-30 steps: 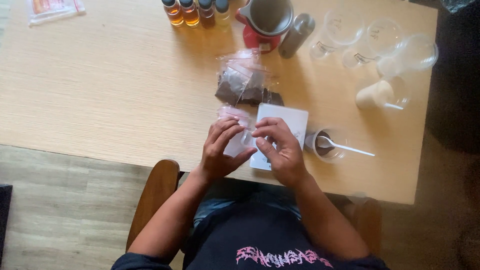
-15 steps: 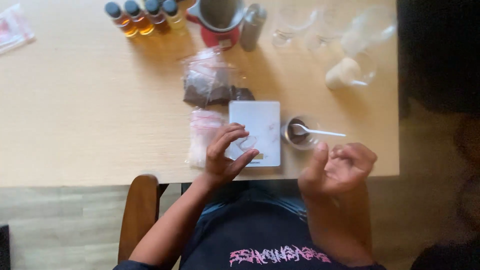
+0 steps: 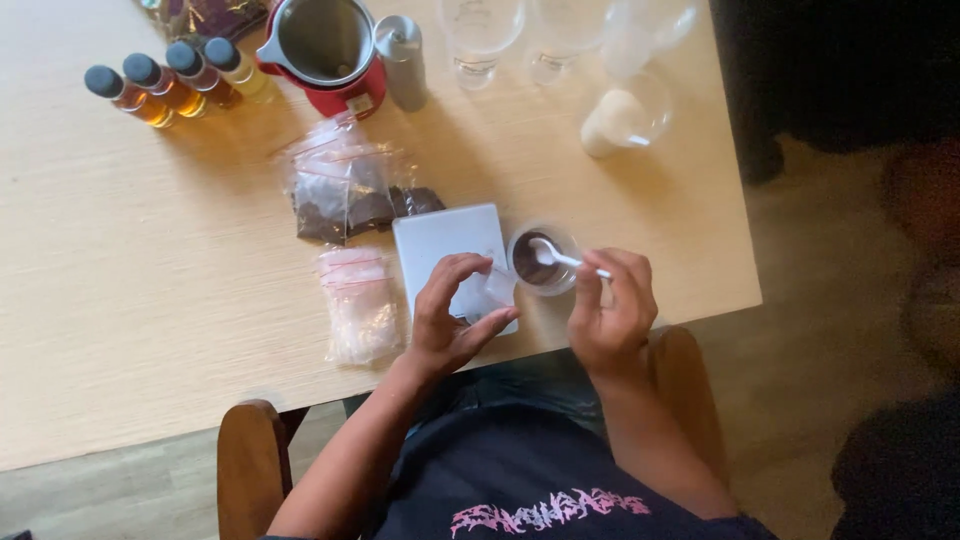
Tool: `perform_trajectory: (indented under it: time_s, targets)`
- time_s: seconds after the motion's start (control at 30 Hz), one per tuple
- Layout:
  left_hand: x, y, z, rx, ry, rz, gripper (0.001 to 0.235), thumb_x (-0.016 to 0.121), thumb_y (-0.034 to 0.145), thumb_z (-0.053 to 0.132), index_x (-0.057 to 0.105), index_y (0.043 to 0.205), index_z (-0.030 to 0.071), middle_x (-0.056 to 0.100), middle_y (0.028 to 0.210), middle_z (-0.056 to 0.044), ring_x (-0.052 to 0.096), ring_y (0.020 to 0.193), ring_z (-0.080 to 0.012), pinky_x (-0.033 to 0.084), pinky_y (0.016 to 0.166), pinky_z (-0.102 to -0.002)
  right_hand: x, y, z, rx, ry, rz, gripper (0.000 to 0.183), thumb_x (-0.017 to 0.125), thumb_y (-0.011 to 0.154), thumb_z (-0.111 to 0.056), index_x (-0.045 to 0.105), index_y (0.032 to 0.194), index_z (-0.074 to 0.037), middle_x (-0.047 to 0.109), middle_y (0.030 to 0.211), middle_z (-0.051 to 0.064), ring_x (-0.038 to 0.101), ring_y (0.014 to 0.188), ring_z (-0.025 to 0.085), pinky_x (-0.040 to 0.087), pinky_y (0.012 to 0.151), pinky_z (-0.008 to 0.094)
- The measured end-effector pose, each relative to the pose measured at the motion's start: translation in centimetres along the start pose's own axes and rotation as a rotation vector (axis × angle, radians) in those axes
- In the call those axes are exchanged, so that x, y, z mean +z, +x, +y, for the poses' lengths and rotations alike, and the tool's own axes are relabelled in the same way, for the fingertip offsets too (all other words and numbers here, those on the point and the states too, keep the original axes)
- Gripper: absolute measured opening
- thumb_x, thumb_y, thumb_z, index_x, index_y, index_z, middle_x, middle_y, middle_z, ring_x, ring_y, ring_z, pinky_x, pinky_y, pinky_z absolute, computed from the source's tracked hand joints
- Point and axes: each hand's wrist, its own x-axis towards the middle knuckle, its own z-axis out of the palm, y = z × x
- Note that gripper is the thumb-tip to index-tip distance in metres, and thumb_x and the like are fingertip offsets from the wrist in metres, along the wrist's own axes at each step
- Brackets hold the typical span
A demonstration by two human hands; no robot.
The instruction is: The person scoops a dark brown powder from a plastic cup using a white plastic spoon and transfers it into small, clear plastic bags. They seal each bag after filling it and place it on the table. The process is repeated multiple times.
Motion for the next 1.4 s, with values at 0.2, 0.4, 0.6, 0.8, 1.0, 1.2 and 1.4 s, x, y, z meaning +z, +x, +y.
perform_trajectory:
  time_s: [0.2,0.4,0.6,0.8,1.0,1.2,1.4]
  targets:
    - [0.4,0.1,-0.1,-0.031,-0.014,-0.009,0.057,0.093,0.074,0.013,0.067,0.123,-0.001,0.07,0.11,-0.023,0.069,0.106,-0.0437,0.058,0.093,-0.058,0.0,-0.1,1.8,-0.229,0.021,-0.032,0.017,0.074,0.095,-0.019,0.081,0.103,-0.005,0.067,0.087,0.006,0.064,0.079,0.023,0.053,0.076,0.037]
    - [0.5,0.1,-0.2,-0.059,-0.015,-0.026,0.059,0.092,0.074,0.012,0.067,0.126,-0.001,0.069,0.113,-0.024,0.068,0.107,-0.0462,0.056,0.095,-0.062,0.7,0.3,0.6,-0.09,0.144,-0.033,0.015,0.068,0.1,-0.015,0.078,0.102,-0.003,0.065,0.084,0.007,0.063,0.077,0.02,0.051,0.072,0.032]
    - [0.3,0.1,-0.1,-0.053,-0.009,-0.024,0.06,0.092,0.074,0.01,0.066,0.127,-0.001,0.069,0.113,-0.025,0.068,0.107,-0.0472,0.056,0.095,-0.063,-0.2,0.2,0.5,0.118,0.137,0.004,0.022,0.059,0.109,-0.018,0.072,0.106,0.0,0.063,0.082,0.009,0.06,0.071,0.019,0.05,0.067,0.032]
    - [0.0,0.3,0.1,-0.065,0.022,-0.023,0.061,0.093,0.073,0.01,0.066,0.127,0.001,0.069,0.113,-0.024,0.068,0.107,-0.0454,0.056,0.096,-0.061,-0.1,-0.4,1.9,0.278,0.093,0.067,0.026,0.058,0.111,-0.022,0.071,0.101,-0.003,0.062,0.075,0.008,0.063,0.07,0.019,0.053,0.071,0.033]
    - [0.0,0.4,0.0,-0.06,0.055,-0.027,0.063,0.095,0.071,0.01,0.066,0.126,-0.001,0.069,0.112,-0.024,0.068,0.105,-0.045,0.057,0.095,-0.061,-0.2,-1.0,3.3,0.373,0.111,0.097,0.028,0.056,0.113,-0.024,0.07,0.099,-0.004,0.062,0.074,0.007,0.062,0.072,0.019,0.053,0.073,0.035]
    - [-0.1,0.7,-0.2,-0.055,0.081,-0.031,0.065,0.095,0.07,0.011,0.067,0.127,-0.001,0.07,0.113,-0.023,0.069,0.104,-0.0433,0.056,0.096,-0.06,-0.3,-0.4,2.7,0.491,0.101,0.146,0.026,0.059,0.113,-0.023,0.07,0.098,-0.006,0.061,0.074,0.005,0.059,0.072,0.014,0.052,0.074,0.031]
    - [-0.3,1.0,0.2,-0.07,0.091,-0.027,0.064,0.095,0.071,0.011,0.067,0.127,-0.001,0.07,0.113,-0.023,0.069,0.104,-0.0431,0.056,0.096,-0.06,0.4,-1.2,3.9,0.562,0.176,0.201,0.022,0.061,0.111,-0.02,0.072,0.098,-0.006,0.061,0.073,0.004,0.055,0.07,0.012,0.05,0.072,0.028]
